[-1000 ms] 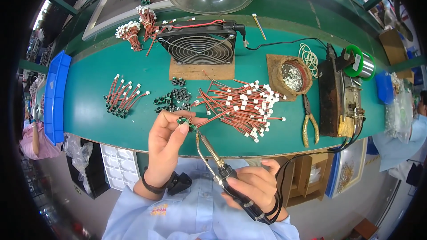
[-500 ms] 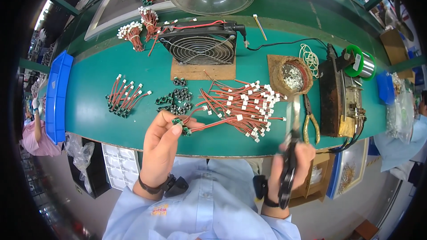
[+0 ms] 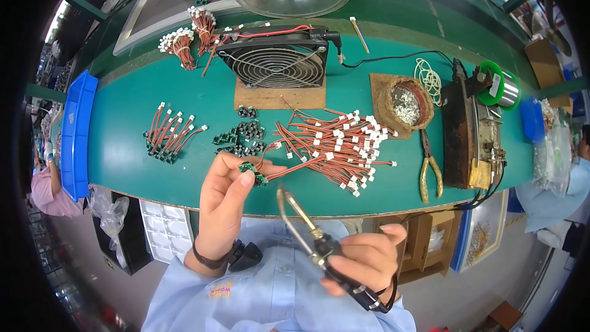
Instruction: The person solders wires to circuit boards using a soldering iron, handling each board and wire by hand. They pick up a circuit board, align a wire against it, and apply the soldering iron tip to the connection point before setting the completed assembly down.
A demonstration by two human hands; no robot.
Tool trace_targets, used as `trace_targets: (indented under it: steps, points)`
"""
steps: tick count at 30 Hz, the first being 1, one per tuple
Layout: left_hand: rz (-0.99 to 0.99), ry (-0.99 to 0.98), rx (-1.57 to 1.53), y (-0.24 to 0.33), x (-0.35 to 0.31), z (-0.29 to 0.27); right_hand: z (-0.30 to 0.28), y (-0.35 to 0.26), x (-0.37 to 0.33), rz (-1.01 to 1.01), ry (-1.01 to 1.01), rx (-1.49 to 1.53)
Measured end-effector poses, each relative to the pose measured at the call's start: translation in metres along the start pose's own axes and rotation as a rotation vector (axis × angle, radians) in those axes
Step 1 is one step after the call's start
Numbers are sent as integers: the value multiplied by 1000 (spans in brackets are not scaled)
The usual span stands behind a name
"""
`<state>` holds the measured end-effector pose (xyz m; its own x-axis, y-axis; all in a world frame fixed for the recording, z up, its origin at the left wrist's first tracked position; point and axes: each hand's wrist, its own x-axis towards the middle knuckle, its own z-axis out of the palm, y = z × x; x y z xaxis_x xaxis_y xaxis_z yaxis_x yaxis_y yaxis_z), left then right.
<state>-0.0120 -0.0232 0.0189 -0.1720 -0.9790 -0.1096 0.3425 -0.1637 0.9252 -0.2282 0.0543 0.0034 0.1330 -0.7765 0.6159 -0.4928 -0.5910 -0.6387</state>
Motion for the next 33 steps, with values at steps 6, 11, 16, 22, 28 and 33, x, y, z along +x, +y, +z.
trace_targets:
  steps: [6, 11, 16, 22, 28, 33]
  points:
    - [33, -32, 7, 0, 1, -2, 6, -4, 5, 19, -86, 0]
    - [44, -48, 8, 0, 1, -2, 10, -1, 8, -67, -86, -15]
    - [43, -37, 21, 0, 0, -1, 11, -1, 6, -56, -83, -10]
    - [33, -39, 50, 1, 0, 0, 10, 1, 4, -88, -69, -33]
    - [-11, -24, 20, 5, -1, 1, 4, 7, -3, 2, 90, -210]
    - [-20, -47, -47, 6, -2, 2, 21, 48, 2, 364, 503, -422]
